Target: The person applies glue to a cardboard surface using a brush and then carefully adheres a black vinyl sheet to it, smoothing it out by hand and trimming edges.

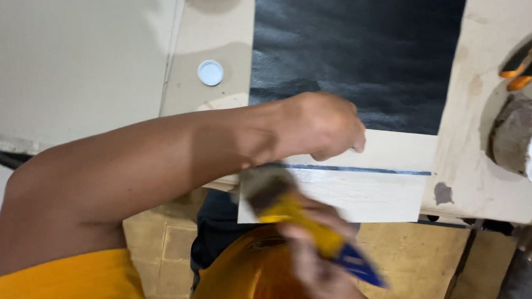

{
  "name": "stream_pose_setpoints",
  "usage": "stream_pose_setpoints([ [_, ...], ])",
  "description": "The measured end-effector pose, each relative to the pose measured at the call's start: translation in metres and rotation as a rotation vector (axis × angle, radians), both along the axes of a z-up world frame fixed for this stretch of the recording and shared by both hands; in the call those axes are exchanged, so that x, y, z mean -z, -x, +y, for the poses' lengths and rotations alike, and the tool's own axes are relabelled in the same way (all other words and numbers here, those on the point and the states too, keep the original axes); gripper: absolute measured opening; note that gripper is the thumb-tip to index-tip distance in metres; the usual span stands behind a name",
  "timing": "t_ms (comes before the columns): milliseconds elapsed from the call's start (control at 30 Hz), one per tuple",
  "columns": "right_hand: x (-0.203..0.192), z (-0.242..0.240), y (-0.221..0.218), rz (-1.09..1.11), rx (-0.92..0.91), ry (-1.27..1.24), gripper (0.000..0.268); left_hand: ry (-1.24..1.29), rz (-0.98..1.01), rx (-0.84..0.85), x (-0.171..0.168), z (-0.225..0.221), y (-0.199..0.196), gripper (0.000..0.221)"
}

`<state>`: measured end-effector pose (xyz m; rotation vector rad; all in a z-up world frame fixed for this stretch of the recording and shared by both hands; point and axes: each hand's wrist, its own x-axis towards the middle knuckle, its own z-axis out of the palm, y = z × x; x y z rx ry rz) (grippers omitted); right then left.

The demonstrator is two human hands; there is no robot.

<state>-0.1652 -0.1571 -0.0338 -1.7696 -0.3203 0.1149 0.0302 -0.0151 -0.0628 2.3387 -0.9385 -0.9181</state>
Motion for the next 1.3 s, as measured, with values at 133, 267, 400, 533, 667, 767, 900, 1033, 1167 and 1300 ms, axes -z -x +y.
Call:
stream_pose_setpoints([
  [133,-0.006,-0.031,-0.026,-0.295,0.152,0.28,0.03,0.227,-0.234,-0.139,0.019,-0.005,0.002,0.048],
  [267,-0.002,-0.013,-0.023,-0.24,0.098,0.241,0.031,0.057,-0.378,0.327,0.048,-0.025,-0.017,0.026],
  [400,0.002,0.011,-0.016,-0.208,-0.07,0.195,0.034,-0.272,-0.151,0.289,-0.035,-0.01,-0.003,0.034],
  [533,-0.011,0.046,-0.014,-0.247,-0.064,0.269,0.032,-0.312,-0.126,0.331,-0.039,-0.012,-0.005,0.043],
  [667,-0.024,0.054,-0.009,-0.164,-0.147,0.171,0.028,-0.276,-0.128,0.28,-0.035,-0.007,-0.002,0.046],
  [767,-0.025,0.014,-0.002,-0.125,-0.063,0.159,0.028,-0.098,-0.23,0.174,0.003,-0.013,-0.002,0.034],
  [900,-0.017,-0.086,-0.009,-0.272,0.184,0.294,0.023,0.399,-0.607,-0.138,0.059,-0.012,0.019,0.016],
  [1033,-0.05,-0.098,-0.041,-0.255,0.376,0.328,0.023,0.352,-0.394,-0.165,0.009,0.002,0.016,0.014],
  [1167,-0.056,-0.111,-0.056,-0.174,0.286,0.408,0.02,-0.151,0.11,0.028,-0.047,0.015,0.008,0.06],
  [1300,-0.062,-0.1,-0.063,-0.169,0.191,0.425,0.021,-0.148,0.116,-0.003,-0.047,0.017,0.01,0.066],
])
